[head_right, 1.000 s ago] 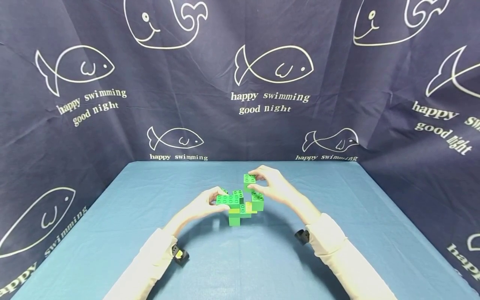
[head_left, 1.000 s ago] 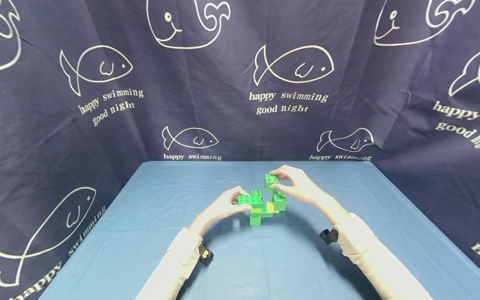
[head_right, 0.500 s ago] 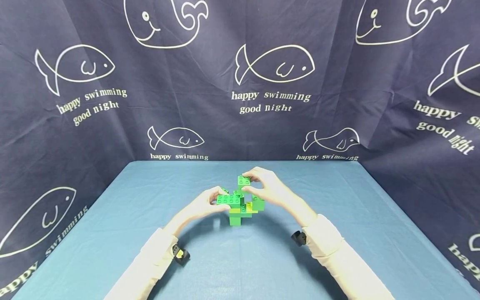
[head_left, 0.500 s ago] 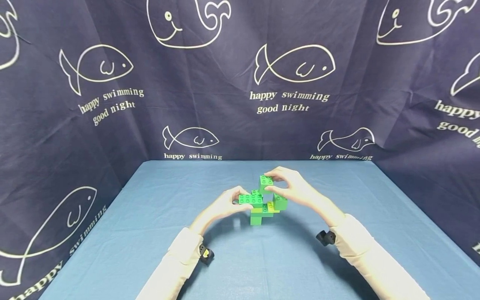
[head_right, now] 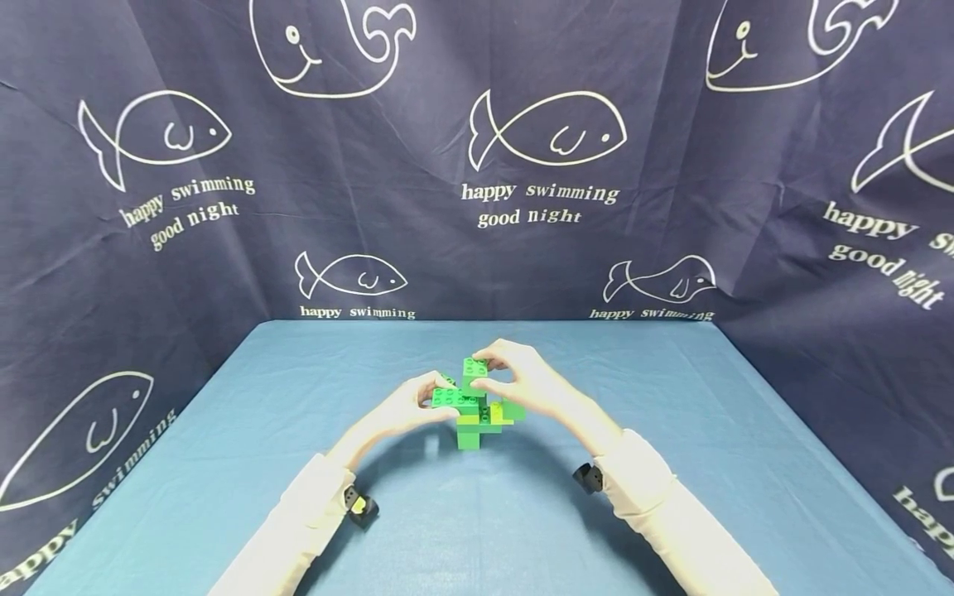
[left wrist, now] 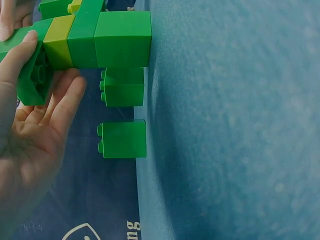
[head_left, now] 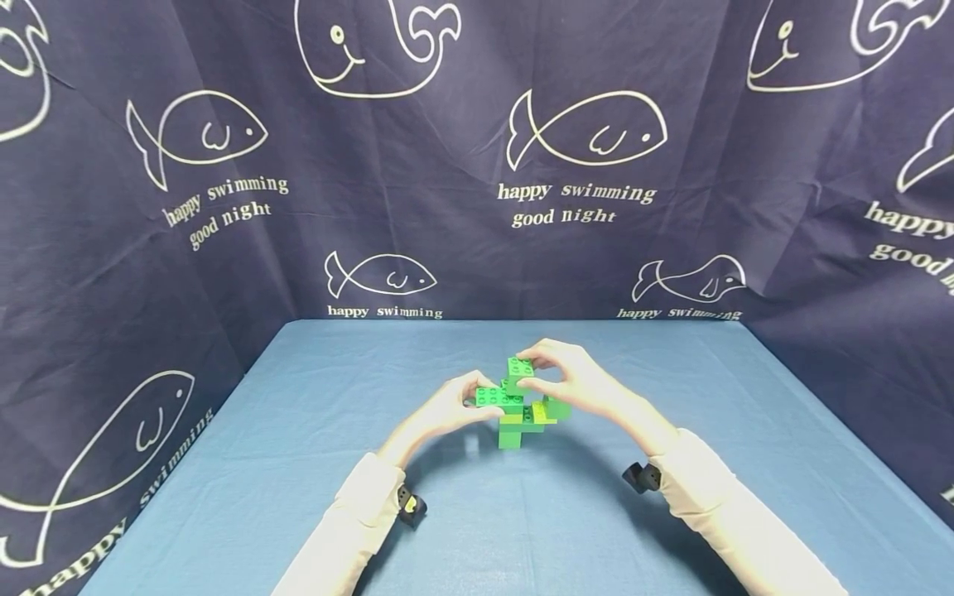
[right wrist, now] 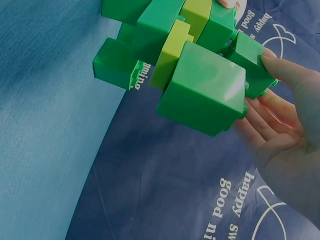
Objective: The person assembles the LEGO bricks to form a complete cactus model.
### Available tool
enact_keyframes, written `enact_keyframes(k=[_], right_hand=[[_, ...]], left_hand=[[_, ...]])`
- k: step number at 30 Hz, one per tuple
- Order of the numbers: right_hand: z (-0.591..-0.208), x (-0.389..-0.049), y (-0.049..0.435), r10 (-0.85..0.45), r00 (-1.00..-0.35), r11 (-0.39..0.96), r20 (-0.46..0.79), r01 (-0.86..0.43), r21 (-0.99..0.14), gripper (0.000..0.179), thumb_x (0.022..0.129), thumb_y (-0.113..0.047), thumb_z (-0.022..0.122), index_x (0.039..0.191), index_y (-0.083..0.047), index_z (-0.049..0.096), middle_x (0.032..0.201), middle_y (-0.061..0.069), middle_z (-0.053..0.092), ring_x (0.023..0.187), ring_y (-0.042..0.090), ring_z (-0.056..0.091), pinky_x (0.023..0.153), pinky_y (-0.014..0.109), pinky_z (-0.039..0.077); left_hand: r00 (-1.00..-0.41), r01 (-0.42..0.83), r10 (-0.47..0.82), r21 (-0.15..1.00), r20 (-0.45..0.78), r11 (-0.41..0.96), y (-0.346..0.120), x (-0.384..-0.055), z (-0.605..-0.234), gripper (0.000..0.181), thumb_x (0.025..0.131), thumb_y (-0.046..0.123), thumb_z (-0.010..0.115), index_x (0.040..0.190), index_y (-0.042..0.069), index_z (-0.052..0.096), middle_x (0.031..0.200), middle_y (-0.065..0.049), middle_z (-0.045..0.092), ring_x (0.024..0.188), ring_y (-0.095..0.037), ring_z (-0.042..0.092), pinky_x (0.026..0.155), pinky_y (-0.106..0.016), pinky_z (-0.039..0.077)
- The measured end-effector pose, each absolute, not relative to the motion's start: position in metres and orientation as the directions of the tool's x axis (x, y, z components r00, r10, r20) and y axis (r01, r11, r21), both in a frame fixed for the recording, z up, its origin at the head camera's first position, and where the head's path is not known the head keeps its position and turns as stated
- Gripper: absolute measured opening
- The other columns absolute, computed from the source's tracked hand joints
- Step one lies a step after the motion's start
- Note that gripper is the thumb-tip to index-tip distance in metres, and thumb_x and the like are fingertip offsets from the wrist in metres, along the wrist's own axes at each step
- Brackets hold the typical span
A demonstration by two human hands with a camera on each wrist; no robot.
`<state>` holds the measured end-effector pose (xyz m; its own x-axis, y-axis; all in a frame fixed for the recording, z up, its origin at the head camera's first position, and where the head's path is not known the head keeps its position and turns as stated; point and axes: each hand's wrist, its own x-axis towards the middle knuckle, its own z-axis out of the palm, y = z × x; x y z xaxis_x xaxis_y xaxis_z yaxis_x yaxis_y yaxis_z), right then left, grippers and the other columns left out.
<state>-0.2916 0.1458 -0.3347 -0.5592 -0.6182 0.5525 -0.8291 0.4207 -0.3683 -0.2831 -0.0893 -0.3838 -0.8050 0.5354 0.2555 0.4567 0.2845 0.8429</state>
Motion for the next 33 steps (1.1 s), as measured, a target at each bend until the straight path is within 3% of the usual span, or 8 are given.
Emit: enact_keyframes(k=[33], right_hand=[[-0.3403, -0.2897, 0.1376, -0.647, -0.526, 0.397, 0.553, -0.851, -0.345, 0.034, 0.077, -0.014, 0.077, 0.106, -0.003, 0.066, 0.094, 0.005, 0.065, 0.085, 0.018, 0.066, 0.077, 0.034, 0.055]], left_hand=[[-0.797, 0.471, 0.539, 0.838, 0.271, 0.276, -0.0895, -0.2825, -0.3819, 0.024, 0.082, 0.01, 0.072, 0.1, 0.003, 0.058, 0.09, -0.005, 0.066, 0.081, -0.003, 0.059, 0.078, -0.025, 0.052]])
